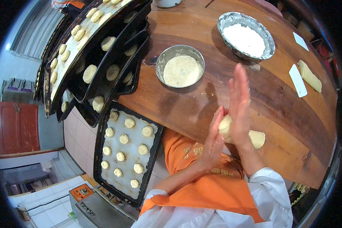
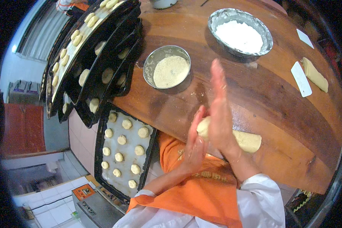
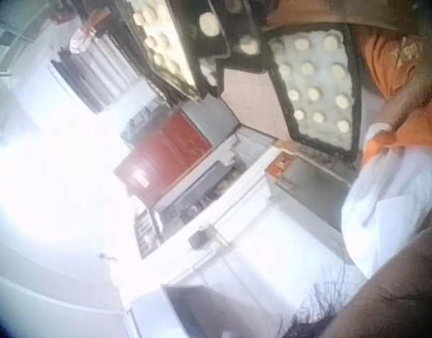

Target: The person divides dough into small pieces using a scraper, rolls them into balls by hand, dips them into a bowl of seeds, and places them onto a baking tray.

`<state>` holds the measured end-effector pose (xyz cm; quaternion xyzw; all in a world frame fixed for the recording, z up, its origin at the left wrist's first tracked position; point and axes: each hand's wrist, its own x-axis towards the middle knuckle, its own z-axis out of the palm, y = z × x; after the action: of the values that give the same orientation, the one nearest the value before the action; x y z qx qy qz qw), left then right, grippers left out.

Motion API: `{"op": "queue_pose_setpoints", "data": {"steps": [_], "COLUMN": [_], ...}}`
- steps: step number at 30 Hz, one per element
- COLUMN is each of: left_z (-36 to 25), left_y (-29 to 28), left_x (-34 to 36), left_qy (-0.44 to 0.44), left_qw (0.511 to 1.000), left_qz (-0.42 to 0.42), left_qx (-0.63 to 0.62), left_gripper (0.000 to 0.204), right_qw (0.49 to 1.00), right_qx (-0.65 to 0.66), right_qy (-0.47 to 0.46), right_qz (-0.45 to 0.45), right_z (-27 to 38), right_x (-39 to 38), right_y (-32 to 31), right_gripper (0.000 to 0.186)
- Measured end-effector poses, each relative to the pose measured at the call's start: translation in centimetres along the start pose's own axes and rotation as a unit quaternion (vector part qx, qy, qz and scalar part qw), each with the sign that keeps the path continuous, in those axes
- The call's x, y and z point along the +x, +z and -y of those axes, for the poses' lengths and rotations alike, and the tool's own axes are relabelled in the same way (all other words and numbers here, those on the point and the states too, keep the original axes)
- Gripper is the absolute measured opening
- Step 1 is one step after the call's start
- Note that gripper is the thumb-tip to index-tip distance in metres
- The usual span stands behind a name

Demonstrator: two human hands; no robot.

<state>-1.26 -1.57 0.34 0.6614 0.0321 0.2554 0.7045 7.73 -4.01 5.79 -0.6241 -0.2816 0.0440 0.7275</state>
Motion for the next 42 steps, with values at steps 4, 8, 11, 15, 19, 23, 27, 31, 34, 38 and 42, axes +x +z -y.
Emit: {"op": "queue_pose_setpoints", "data": {"steps": [4, 8, 11, 15, 19, 23, 27, 31, 34, 38, 42], "left_z": [-2.2, -0.5, -0.6, -0.7, -3.1, -1.1, 1.6, 2.5, 2.7, 0.1, -3.9], "left_y": [-0.1, -0.8, -2.4, -3.6, -5.7, -8.9, -10.3, -9.9, -10.3, -10.8, -8.7], "left_x": [2.4, 3.1, 3.0, 2.4, 6.2, 12.8, 15.9, 16.8, 17.1, 16.3, 12.9], "left_qy": [-0.035, -0.042, -0.013, 0.060, 0.064, 0.130, 0.039, -0.014, -0.015, 0.020, -0.175], "left_qw": [0.990, 0.976, 0.995, 0.963, 0.952, 0.880, 0.873, 0.785, 0.771, 0.908, 0.971], "left_qz": [-0.036, -0.056, 0.076, 0.161, 0.073, -0.045, 0.094, 0.209, 0.217, 0.058, -0.087], "left_qx": [-0.129, -0.205, 0.061, 0.208, 0.290, 0.454, 0.477, 0.583, 0.599, 0.414, -0.141], "left_gripper": [0.064, 0.061, 0.056, 0.049, 0.051, 0.041, 0.030, 0.025, 0.025, 0.027, 0.032], "right_qw": [0.991, 0.891, 0.856, 0.877, 0.926, 0.947, 0.945, 0.951, 0.954, 0.953, 0.939], "right_qx": [0.032, 0.365, 0.419, 0.368, 0.288, 0.229, 0.213, 0.178, 0.166, 0.179, 0.224], "right_qy": [0.079, 0.267, 0.300, 0.309, 0.238, 0.224, 0.245, 0.249, 0.246, 0.243, 0.257], "right_qz": [0.101, -0.044, -0.044, 0.010, 0.046, 0.019, 0.032, 0.034, 0.030, 0.005, -0.039], "right_z": [-2.1, -1.2, -2.2, -2.1, -2.6, -2.8, -3.4, -3.5, -3.3, -3.4, -3.2], "right_x": [-3.0, -4.0, -2.7, -2.4, -2.2, -0.8, -1.5, -1.9, -1.9, -1.9, -2.0], "right_y": [-1.6, 0.3, -1.0, -1.9, -3.0, -5.4, -6.2, -6.5, -6.9, -8.3, -8.7], "right_gripper": [0.064, 0.053, 0.053, 0.054, 0.053, 0.045, 0.035, 0.029, 0.028, 0.026, 0.024]}}
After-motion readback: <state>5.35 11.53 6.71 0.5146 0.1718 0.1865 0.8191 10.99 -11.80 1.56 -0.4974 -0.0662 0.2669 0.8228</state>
